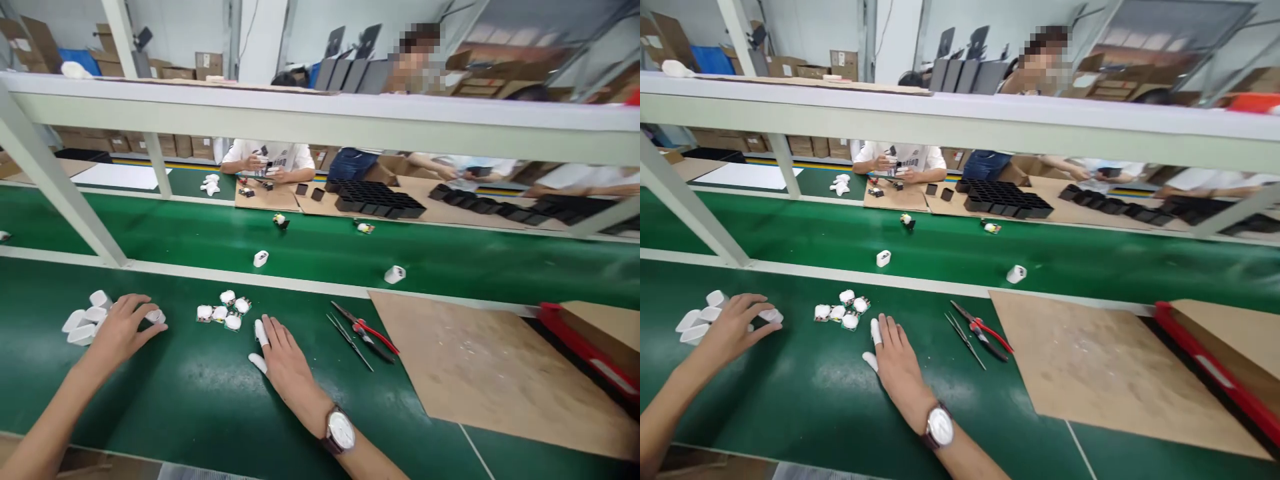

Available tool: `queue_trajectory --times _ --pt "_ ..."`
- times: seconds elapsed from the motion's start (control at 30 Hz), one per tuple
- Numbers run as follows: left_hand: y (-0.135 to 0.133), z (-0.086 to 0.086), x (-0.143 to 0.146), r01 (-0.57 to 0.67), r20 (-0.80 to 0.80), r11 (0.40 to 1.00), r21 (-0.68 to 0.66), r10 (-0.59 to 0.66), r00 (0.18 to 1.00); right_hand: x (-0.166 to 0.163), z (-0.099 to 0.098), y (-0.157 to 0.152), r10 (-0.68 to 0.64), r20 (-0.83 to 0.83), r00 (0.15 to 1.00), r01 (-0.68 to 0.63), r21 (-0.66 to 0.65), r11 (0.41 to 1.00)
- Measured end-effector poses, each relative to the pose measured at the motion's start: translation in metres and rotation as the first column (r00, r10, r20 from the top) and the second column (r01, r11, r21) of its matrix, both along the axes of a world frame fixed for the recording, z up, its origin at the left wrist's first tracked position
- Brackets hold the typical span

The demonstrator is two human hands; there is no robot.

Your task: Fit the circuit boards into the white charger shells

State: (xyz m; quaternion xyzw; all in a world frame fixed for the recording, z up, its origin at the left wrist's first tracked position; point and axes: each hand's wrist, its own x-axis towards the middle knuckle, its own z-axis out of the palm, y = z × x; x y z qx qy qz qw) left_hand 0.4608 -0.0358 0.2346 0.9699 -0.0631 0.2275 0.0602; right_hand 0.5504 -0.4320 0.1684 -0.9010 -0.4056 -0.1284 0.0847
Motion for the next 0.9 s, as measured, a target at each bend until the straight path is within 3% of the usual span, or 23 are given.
queue_trajectory --times 0.13,0.27,0.33,0.43,0.5,0.6,0.73,0.9 --pt "-0.014 -0.003 -0.001 -0.072 -0.032 0.997 0.033 0.073 0.997 0.007 -0.005 -0.002 0.045 -0.027 0.999 -0.041 0.130 0.991" --pt "-0.020 -0.003 0.006 -0.124 -0.124 0.992 0.023 0.126 0.984 0.007 0.007 -0.006 0.102 -0.125 0.987 -0.062 0.283 0.957" --pt "-0.023 0.000 0.007 -0.116 -0.147 0.993 -0.033 0.110 0.983 0.003 0.014 -0.009 0.061 -0.143 0.988 -0.016 0.298 0.955" --pt "-0.039 0.010 0.003 -0.021 -0.122 0.979 -0.203 -0.004 0.992 -0.002 0.026 -0.022 -0.001 -0.197 0.980 0.055 0.266 0.962" --pt "-0.058 0.018 -0.001 0.085 -0.154 0.941 -0.329 -0.142 0.978 -0.001 0.034 -0.032 0.063 -0.281 0.958 0.012 0.258 0.966" --pt "-0.097 0.021 0.001 0.233 -0.268 0.853 -0.467 -0.387 0.882 0.008 0.043 -0.041 0.227 -0.371 0.901 -0.138 0.251 0.958" --pt "-0.137 0.000 0.017 0.328 -0.340 0.784 -0.527 -0.549 0.764 0.022 0.043 -0.038 0.315 -0.408 0.857 -0.253 0.199 0.947" --pt "-0.144 -0.031 0.024 0.254 -0.336 0.755 -0.605 -0.531 0.778 0.018 0.036 -0.039 0.290 -0.356 0.888 -0.210 0.246 0.946"
